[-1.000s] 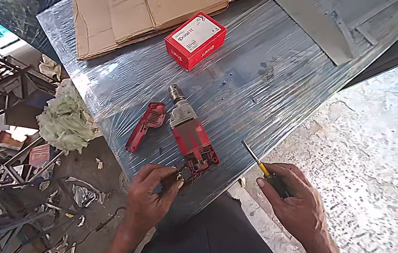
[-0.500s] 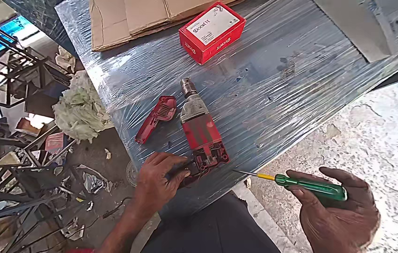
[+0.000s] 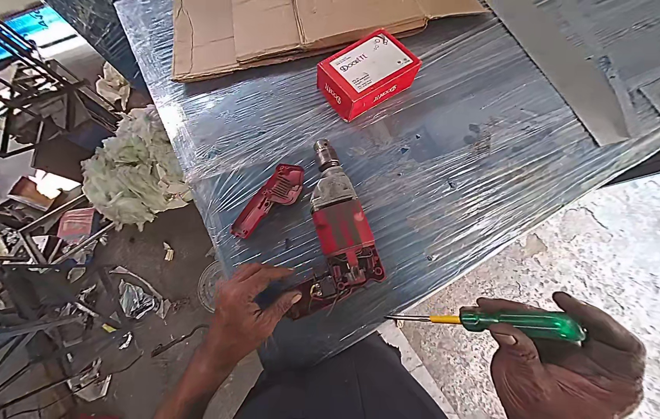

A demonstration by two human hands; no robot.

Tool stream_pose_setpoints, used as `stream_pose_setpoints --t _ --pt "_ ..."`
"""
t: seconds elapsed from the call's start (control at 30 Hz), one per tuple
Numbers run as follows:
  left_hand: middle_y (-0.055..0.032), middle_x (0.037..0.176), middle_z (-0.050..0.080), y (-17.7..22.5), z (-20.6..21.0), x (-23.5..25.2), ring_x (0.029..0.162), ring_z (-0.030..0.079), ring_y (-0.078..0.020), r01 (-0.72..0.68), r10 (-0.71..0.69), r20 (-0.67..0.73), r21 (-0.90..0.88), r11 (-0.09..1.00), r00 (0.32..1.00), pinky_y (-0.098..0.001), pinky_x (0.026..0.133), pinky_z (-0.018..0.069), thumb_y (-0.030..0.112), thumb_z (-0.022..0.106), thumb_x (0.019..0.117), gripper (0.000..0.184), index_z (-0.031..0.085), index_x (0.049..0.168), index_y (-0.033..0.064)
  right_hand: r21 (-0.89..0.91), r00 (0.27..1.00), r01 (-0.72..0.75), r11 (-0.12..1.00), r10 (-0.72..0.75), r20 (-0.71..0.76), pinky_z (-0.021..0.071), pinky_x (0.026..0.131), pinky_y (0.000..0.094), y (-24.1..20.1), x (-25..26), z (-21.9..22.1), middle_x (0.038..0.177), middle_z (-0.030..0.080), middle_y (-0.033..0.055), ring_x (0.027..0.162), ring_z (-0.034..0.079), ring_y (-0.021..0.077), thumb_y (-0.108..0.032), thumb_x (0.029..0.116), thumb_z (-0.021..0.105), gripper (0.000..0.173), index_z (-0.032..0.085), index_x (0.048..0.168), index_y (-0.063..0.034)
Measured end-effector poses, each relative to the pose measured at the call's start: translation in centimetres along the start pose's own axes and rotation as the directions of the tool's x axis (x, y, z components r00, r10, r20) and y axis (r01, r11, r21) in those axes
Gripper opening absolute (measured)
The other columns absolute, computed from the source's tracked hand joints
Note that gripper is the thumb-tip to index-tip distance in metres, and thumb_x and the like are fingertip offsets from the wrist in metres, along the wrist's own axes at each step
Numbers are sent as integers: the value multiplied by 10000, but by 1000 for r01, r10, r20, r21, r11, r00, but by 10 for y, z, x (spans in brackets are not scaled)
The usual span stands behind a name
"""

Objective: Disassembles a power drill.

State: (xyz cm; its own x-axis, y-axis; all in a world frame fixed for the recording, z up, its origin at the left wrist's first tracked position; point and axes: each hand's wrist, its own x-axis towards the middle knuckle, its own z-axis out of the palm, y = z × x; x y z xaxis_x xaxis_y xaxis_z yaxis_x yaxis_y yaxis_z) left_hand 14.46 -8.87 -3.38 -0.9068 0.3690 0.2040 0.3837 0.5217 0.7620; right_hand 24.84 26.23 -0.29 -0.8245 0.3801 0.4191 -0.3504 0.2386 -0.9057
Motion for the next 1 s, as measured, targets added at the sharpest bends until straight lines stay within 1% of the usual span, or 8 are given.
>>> stream_pose_setpoints --t 0.13,0.23,0.4,0.53,0.7,0.83,0.87,1.0 --pt "46 1117 746 4 8 5 1062 674 -89 -16 17 30 -31 999 999 -321 932 569 394 720 958 288 769 1168 204 -18 999 8 1000 -8 38 643 827 261 -5 2 5 1132 763 -48 963 760 147 -192 920 783 541 541 1393 -297" --pt "44 1171 732 12 13 14 1111 663 -100 -46 43 64 37 998 997 -343 961 555 420 649 1002 303 752 1225 243 -27 998 4 1000 -3 56 645 822 262 -7 2 7 1129 768 -35 957 764 155 -194 914 790 542 555 1392 -292" --pt "43 1146 725 12 18 26 1064 655 -108 31 -58 176 155 988 983 -352 926 540 511 508 1045 405 724 1273 256 -34 997 -11 999 13 81 645 844 274 -7 1 8 1133 769 -32 976 762 164 -176 903 800 567 558 1400 -304" --pt "57 1157 716 10 19 30 1101 639 -84 39 -59 218 98 994 974 -335 963 527 472 540 1040 339 745 1237 287 -40 996 -25 999 29 90 644 847 273 -4 0 6 1136 768 -29 979 761 163 -176 903 802 569 561 1405 -296" --pt "78 1129 723 5 16 34 1066 642 -67 96 -100 250 29 995 963 -339 942 530 460 581 1006 304 767 1136 257 -40 995 -34 999 38 97 644 835 271 -1 1 9 1115 771 -23 968 761 164 -174 902 802 562 567 1398 -296" --pt "78 1066 730 1 16 38 1038 649 -60 120 -80 283 -128 985 956 -329 932 535 357 632 981 210 773 1031 211 -37 996 -29 999 32 84 647 839 280 -1 2 10 1109 771 -12 964 761 174 -169 894 811 560 582 1391 -289" --pt "80 1061 730 1 17 38 1034 648 -59 126 -81 281 -146 981 956 -329 929 531 343 634 979 204 772 1041 205 -42 996 -26 999 30 82 646 841 279 -2 3 10 1114 770 -15 966 761 171 -173 895 810 555 583 1388 -289" --pt "84 1131 737 3 17 34 1075 663 -74 144 -95 263 -172 975 960 -355 978 539 317 588 1013 280 738 1212 190 -42 997 -38 998 40 62 653 827 287 -3 3 11 1098 772 -9 954 763 180 -178 887 819 555 592 1380 -293"
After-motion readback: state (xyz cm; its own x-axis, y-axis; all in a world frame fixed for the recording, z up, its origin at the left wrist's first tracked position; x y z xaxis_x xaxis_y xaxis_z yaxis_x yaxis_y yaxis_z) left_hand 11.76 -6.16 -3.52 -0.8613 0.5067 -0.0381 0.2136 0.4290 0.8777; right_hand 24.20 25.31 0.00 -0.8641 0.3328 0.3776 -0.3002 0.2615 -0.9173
